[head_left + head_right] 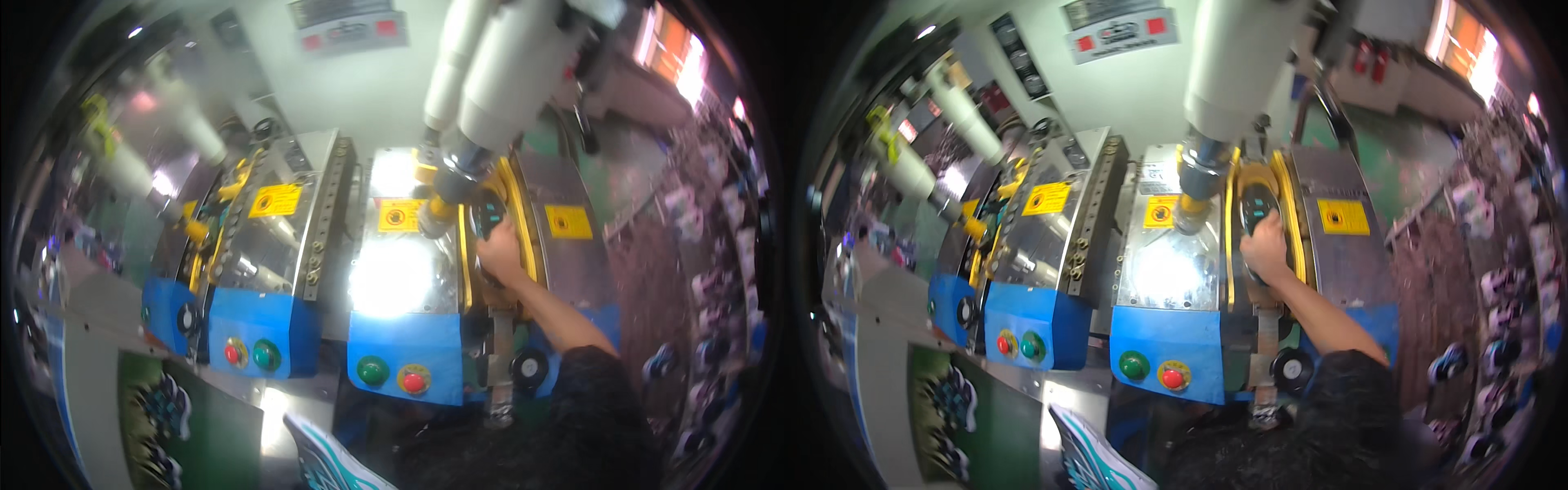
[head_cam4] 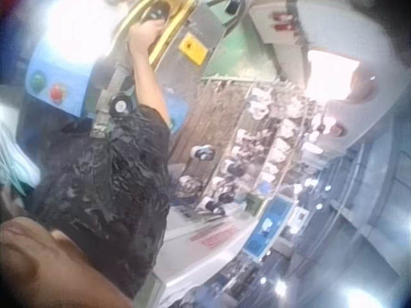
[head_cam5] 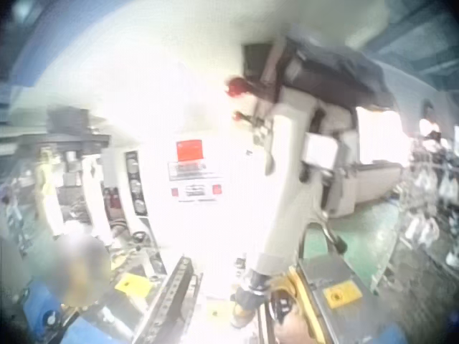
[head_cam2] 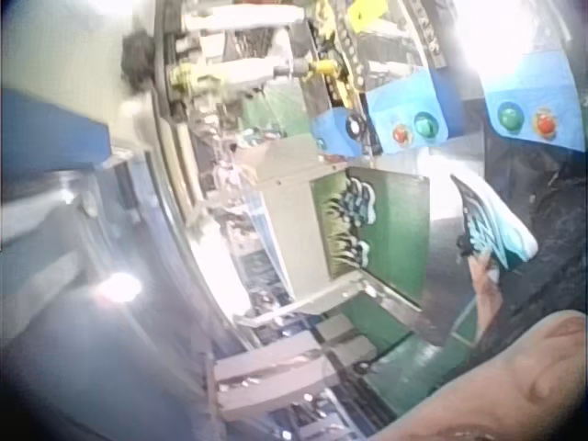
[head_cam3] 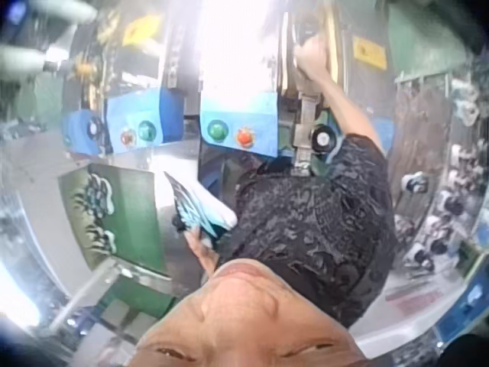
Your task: The person picks up shoes from a conveyor belt, places them into a lasting machine for processing, and then moves the processed shoes onto a storage rack.
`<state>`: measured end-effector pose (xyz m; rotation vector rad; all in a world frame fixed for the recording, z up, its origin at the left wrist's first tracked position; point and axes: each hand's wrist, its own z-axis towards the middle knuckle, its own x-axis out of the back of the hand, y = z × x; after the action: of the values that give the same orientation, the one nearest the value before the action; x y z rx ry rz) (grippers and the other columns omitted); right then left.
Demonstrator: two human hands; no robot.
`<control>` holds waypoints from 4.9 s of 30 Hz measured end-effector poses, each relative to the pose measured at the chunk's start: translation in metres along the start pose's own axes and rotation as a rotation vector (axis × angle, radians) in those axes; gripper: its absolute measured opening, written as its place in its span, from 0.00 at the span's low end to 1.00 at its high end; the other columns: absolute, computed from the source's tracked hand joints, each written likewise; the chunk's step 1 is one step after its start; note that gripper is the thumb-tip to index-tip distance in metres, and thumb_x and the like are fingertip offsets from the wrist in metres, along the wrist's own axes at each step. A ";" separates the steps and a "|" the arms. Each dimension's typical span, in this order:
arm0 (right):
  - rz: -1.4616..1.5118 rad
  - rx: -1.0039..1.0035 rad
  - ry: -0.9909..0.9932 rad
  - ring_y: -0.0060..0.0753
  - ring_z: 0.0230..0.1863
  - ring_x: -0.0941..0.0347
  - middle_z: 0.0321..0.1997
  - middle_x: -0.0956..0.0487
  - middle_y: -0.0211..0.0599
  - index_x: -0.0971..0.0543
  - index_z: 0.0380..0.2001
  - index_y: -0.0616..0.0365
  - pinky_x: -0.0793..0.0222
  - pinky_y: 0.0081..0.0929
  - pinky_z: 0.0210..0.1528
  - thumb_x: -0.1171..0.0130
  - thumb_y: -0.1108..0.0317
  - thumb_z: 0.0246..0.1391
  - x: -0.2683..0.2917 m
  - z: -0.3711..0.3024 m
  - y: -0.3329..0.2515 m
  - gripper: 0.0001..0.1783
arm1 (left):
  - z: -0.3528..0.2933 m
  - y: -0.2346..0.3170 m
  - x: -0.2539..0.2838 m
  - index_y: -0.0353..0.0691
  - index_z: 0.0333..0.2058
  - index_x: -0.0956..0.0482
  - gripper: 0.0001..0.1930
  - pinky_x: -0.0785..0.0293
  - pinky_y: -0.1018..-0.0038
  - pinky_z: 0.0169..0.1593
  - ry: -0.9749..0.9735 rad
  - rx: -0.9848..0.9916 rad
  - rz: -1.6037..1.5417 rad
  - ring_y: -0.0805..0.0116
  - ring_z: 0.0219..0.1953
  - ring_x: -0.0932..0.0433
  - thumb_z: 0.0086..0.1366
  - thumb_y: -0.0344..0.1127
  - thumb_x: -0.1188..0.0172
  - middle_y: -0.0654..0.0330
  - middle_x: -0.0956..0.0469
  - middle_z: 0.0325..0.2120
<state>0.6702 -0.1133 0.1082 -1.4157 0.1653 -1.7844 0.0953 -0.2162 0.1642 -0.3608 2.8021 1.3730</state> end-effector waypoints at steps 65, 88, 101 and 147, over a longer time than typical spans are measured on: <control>0.284 2.019 -1.061 0.54 0.58 0.34 0.57 0.33 0.58 0.39 0.57 0.67 0.37 0.40 0.60 0.29 0.56 0.39 -0.272 -0.669 -0.776 0.46 | 0.374 -0.002 0.600 0.29 0.55 0.36 0.25 0.47 0.54 0.65 0.848 -0.613 1.047 0.45 0.63 0.42 0.61 0.33 0.46 0.43 0.39 0.60; 0.784 1.673 -1.105 0.49 0.59 0.36 0.57 0.34 0.47 0.35 0.56 0.61 0.32 0.37 0.55 0.33 0.68 0.41 0.079 -0.527 -0.508 0.37 | 0.162 0.162 0.352 0.31 0.52 0.31 0.35 0.25 0.63 0.49 -0.519 0.063 -0.212 0.58 0.43 0.22 0.57 0.58 0.46 0.49 0.23 0.44; 1.007 0.049 -1.114 0.31 0.54 0.34 0.53 0.28 0.41 0.36 0.57 0.66 0.40 0.29 0.59 0.35 0.61 0.51 0.123 -0.422 -0.281 0.34 | 0.105 0.098 0.071 0.30 0.59 0.41 0.26 0.42 0.70 0.62 -0.471 -0.249 -0.184 0.63 0.60 0.36 0.64 0.31 0.47 0.52 0.35 0.58; -0.116 -0.037 -0.354 0.63 0.48 0.29 0.53 0.40 0.66 0.51 0.58 0.74 0.29 0.45 0.50 0.41 0.69 0.45 -0.277 -0.092 -0.451 0.42 | 0.292 0.157 0.182 0.25 0.55 0.35 0.24 0.31 0.69 0.52 -0.184 -0.143 -0.484 0.56 0.49 0.28 0.63 0.33 0.53 0.47 0.29 0.51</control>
<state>0.3639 0.3278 0.1222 -1.7727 -0.0719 -1.5963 -0.1430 0.0667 0.0878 -0.8045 2.2680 1.3993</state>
